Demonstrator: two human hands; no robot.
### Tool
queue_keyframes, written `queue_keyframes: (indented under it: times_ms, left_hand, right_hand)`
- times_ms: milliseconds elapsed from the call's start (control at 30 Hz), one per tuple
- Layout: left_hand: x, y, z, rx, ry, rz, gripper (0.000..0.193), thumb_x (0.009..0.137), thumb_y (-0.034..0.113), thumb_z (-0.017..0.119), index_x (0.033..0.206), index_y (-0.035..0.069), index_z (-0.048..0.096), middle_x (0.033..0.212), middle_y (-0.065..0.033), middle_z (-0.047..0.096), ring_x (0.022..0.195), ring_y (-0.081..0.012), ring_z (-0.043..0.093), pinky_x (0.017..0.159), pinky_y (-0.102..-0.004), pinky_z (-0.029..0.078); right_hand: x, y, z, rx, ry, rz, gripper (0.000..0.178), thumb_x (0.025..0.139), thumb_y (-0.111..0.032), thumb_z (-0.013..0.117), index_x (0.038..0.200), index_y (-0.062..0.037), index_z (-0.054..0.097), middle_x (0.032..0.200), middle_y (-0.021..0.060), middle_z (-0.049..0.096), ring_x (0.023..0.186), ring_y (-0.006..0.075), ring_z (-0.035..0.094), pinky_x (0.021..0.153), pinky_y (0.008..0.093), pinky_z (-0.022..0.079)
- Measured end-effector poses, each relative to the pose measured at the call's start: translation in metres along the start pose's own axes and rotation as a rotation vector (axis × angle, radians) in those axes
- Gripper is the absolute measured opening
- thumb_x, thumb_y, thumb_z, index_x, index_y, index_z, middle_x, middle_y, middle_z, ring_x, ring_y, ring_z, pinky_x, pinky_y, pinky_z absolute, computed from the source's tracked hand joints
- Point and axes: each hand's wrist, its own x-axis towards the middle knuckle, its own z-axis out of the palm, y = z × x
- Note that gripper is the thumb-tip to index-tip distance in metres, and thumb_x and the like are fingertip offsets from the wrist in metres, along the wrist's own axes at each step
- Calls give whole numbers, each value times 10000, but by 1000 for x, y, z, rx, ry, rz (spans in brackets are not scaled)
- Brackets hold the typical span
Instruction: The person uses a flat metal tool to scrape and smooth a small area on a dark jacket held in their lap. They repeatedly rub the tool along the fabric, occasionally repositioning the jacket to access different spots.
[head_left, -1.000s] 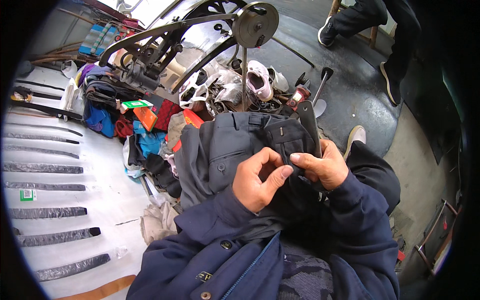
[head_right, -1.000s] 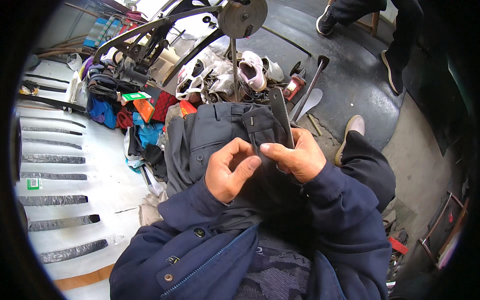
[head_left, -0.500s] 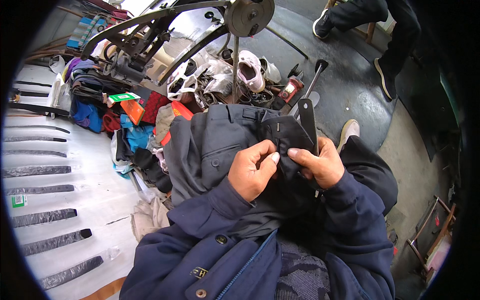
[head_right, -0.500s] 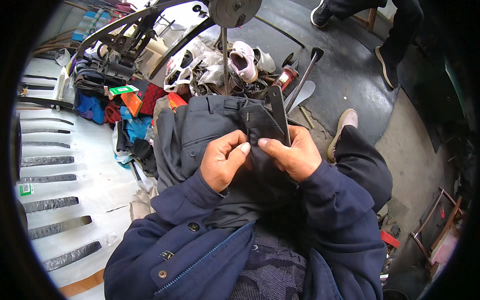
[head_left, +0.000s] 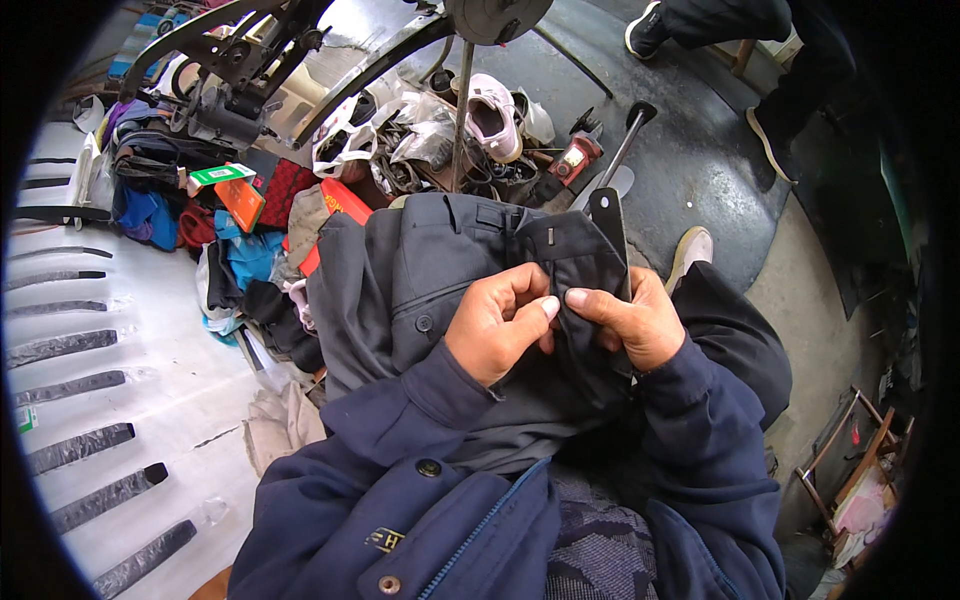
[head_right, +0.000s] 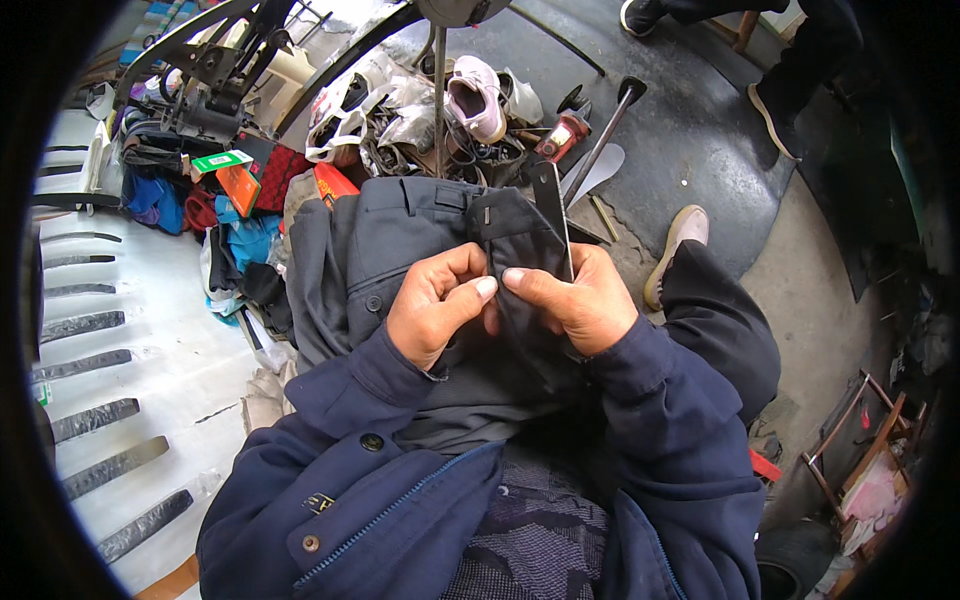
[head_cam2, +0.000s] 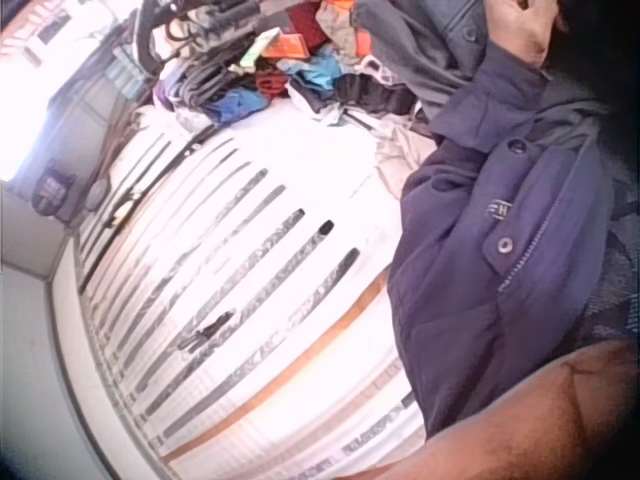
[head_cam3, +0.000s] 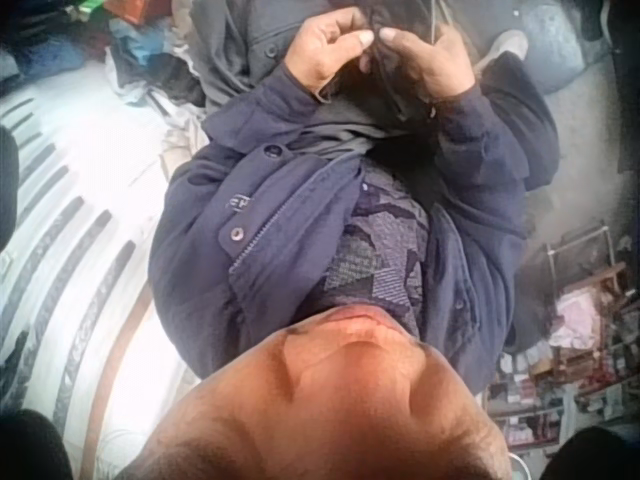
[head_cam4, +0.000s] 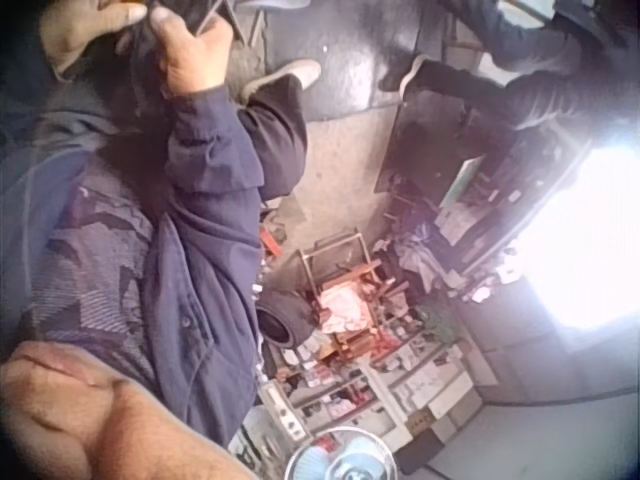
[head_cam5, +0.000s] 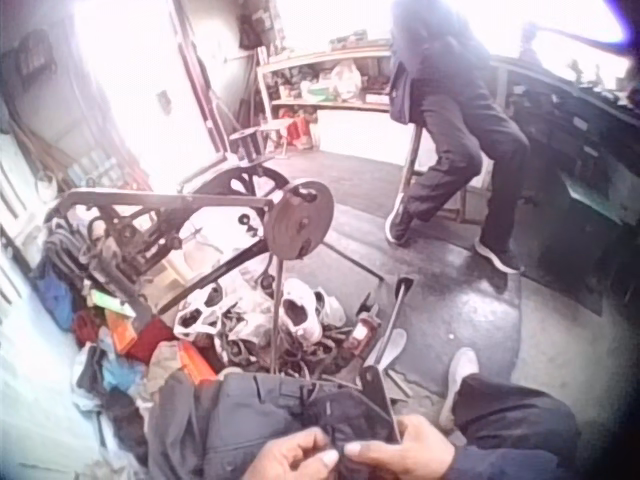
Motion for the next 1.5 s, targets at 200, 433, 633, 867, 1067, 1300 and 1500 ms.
queue_keyframes:
  times_ms: [200, 433, 633, 867, 1067, 1300, 1500]
  left_hand:
    - [2, -2, 2, -81, 10, 2, 80, 973, 65, 588, 901, 30, 582, 819, 2, 600, 702, -72, 579, 654, -235, 475]
    - [5, -5, 3, -47, 27, 9, 109, 973, 84, 606, 880, 28, 595, 802, 2, 614, 669, -70, 572, 631, -239, 473]
    - [8, -8, 7, 15, 20, -31, 123, 981, 110, 616, 892, 28, 596, 802, -5, 615, 674, -78, 583, 633, -240, 472]
    - [11, -9, 10, -25, -11, -12, 118, 991, 102, 606, 901, 29, 586, 813, -9, 614, 676, -76, 574, 639, -235, 471]
    - [9, -8, 10, -20, -6, 14, 115, 988, 68, 591, 880, 30, 576, 793, -2, 601, 666, -67, 559, 623, -235, 467]
    - [8, -7, 5, -3, -31, -3, 112, 993, 104, 598, 919, 20, 591, 842, -31, 636, 700, -94, 598, 675, -236, 474]
    - [8, -6, 5, 13, -16, -39, 105, 980, 91, 608, 901, 22, 596, 828, -25, 633, 690, -93, 593, 666, -236, 470]
  right_hand:
    - [0, -1, -5, -17, 79, -29, 248, 915, -275, 748, 887, -37, 684, 651, -18, 577, 487, 60, 462, 461, 244, 335]
    - [-10, -22, -8, 260, 272, -432, 554, 1052, -410, 391, 993, 63, 672, 915, 165, 703, 660, 165, 607, 631, 285, 482]
    - [-9, -15, 8, 191, 175, -592, 533, 1073, -402, 343, 900, 27, 608, 857, 169, 610, 704, 198, 557, 649, 307, 441]
    - [-7, -17, 21, -242, 280, -761, 499, 1096, -359, 377, 969, 22, 672, 875, 83, 600, 836, 149, 577, 786, 279, 426]
    - [-4, -16, 23, -191, 296, -695, 418, 1101, -332, 441, 1030, 11, 670, 926, 82, 638, 867, 135, 601, 813, 277, 444]
    - [2, -14, 18, -239, 273, -693, 303, 1080, -252, 515, 1060, 13, 661, 940, 70, 653, 856, 128, 602, 806, 270, 456]
    - [5, -15, 10, -478, 269, -777, 184, 1005, -153, 599, 1037, 21, 648, 1059, 122, 646, 980, 182, 609, 896, 332, 469]
